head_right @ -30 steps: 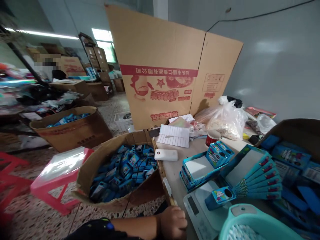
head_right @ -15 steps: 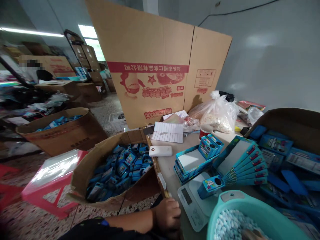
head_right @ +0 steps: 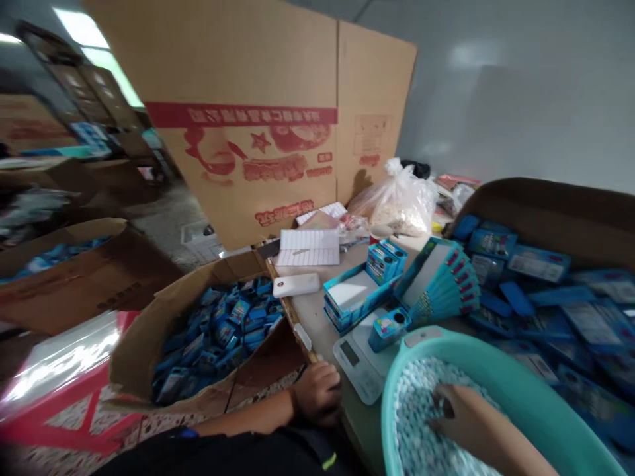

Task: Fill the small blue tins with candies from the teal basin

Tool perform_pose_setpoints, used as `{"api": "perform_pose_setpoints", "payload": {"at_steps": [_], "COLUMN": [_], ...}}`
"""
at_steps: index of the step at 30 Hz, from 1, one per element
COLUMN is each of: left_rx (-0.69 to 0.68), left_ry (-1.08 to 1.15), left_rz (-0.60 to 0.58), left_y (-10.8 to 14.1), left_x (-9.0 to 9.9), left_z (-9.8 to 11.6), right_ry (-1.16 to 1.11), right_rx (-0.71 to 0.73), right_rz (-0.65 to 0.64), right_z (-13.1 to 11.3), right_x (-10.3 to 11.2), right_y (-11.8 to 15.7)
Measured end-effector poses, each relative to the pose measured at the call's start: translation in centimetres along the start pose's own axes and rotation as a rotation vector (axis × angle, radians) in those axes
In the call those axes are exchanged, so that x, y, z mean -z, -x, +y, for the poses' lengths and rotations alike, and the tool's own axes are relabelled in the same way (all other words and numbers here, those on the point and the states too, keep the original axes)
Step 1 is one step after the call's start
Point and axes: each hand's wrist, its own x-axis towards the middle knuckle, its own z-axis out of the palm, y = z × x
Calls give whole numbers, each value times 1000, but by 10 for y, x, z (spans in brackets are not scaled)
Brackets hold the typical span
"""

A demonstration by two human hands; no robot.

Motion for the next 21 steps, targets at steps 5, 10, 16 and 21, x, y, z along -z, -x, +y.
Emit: {"api": "perform_pose_setpoints", "payload": {"at_steps": [5,10,16,21], "left_rx": [27,59,41,29], "left_ry": [162,276,268,265], "left_rz": [-32,-34,-50,-15], "left_y": [1,-4,-7,-4], "left_x": [-4,-7,-2,-5], "left_z": [-7,-13,-10,-10], "right_ry": [56,67,81,127], "right_rx": [41,-12,9,-10], "right_rz": [-49,-66,49,154], "right_z": [-32,-39,-37,-43], "right_x": [36,55,75,91], "right_y": [15,18,25,32]}}
